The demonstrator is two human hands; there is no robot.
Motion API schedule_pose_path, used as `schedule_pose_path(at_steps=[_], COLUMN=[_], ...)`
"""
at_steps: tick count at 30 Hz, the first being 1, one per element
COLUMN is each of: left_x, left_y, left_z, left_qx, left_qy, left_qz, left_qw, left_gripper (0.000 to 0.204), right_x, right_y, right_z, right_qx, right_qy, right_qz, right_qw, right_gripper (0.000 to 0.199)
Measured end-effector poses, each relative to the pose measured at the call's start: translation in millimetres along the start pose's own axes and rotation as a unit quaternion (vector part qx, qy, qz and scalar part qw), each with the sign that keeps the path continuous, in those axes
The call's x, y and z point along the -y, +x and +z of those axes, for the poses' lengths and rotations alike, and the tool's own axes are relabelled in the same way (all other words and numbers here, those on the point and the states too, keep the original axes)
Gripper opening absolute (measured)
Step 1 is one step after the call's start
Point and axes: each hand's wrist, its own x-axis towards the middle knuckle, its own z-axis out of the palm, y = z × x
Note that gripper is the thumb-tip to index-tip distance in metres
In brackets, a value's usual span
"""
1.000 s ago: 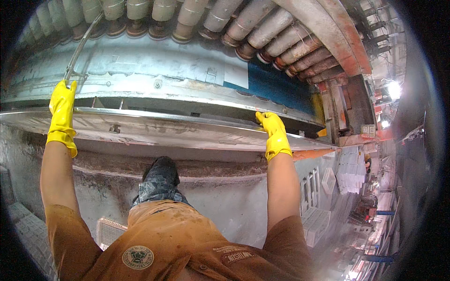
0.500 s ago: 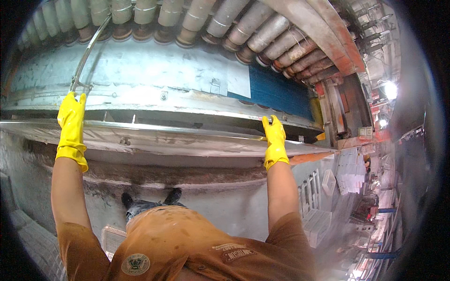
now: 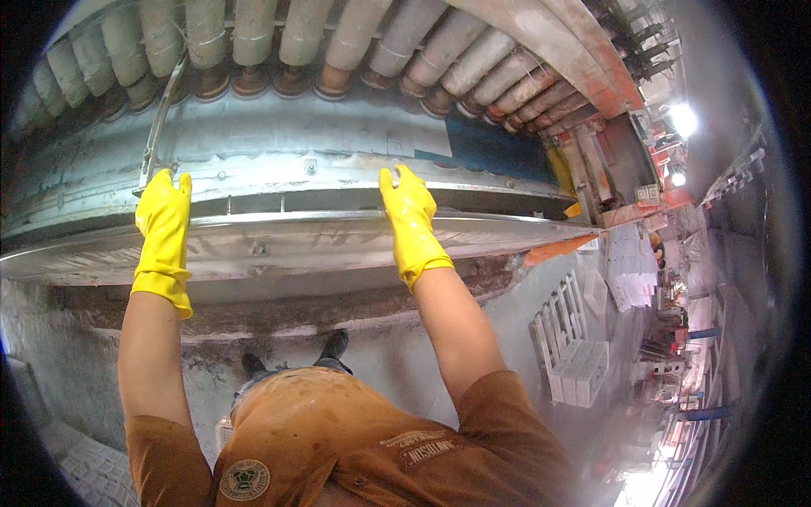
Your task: The person lifts and positions a large metal sheet onto a curved industrial machine, adjusting its alignment with both hands. The person then picks up a white plastic basket and places it on a nearby surface.
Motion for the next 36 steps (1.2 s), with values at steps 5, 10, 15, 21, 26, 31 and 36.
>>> schedule_pose_path(at_steps=[5, 10, 15, 21, 26, 31, 36], left_x=[7.3, 3.9, 7.7, 4.1, 3.0, 1.9, 4.9], left_y=[-0.2, -1.0, -2.3, -8.2, -9.2, -9.0, -6.0], left_z=[5.2, 2.4, 2.2, -2.9, 0.6, -2.1, -1.8], left_qx=[-0.014, -0.002, -0.007, -0.020, -0.036, -0.018, -0.013], left_qy=[-0.019, -0.036, -0.049, -0.077, -0.080, -0.037, -0.021], left_qz=[0.030, 0.056, 0.079, 0.095, 0.100, 0.081, 0.079], left_qw=[0.999, 0.998, 0.996, 0.992, 0.991, 0.996, 0.997], left_gripper=[0.057, 0.058, 0.058, 0.056, 0.053, 0.053, 0.054], right_x=[11.3, 10.2, 13.4, 14.6, 12.3, 16.1, 19.2], right_y=[-1.9, -1.4, -0.7, 1.5, -0.6, -2.6, -4.0], right_z=[-4.8, -2.8, -4.3, -6.2, -6.6, -9.0, -15.0], right_qx=[-0.008, -0.026, -0.024, 0.000, -0.005, 0.013, 0.046], right_qy=[0.020, 0.011, 0.008, 0.000, -0.028, -0.010, -0.007], right_qz=[0.057, 0.070, 0.079, 0.115, 0.077, 0.073, 0.082], right_qw=[0.998, 0.997, 0.997, 0.993, 0.997, 0.997, 0.996], right_gripper=[0.061, 0.058, 0.057, 0.056, 0.056, 0.052, 0.056])
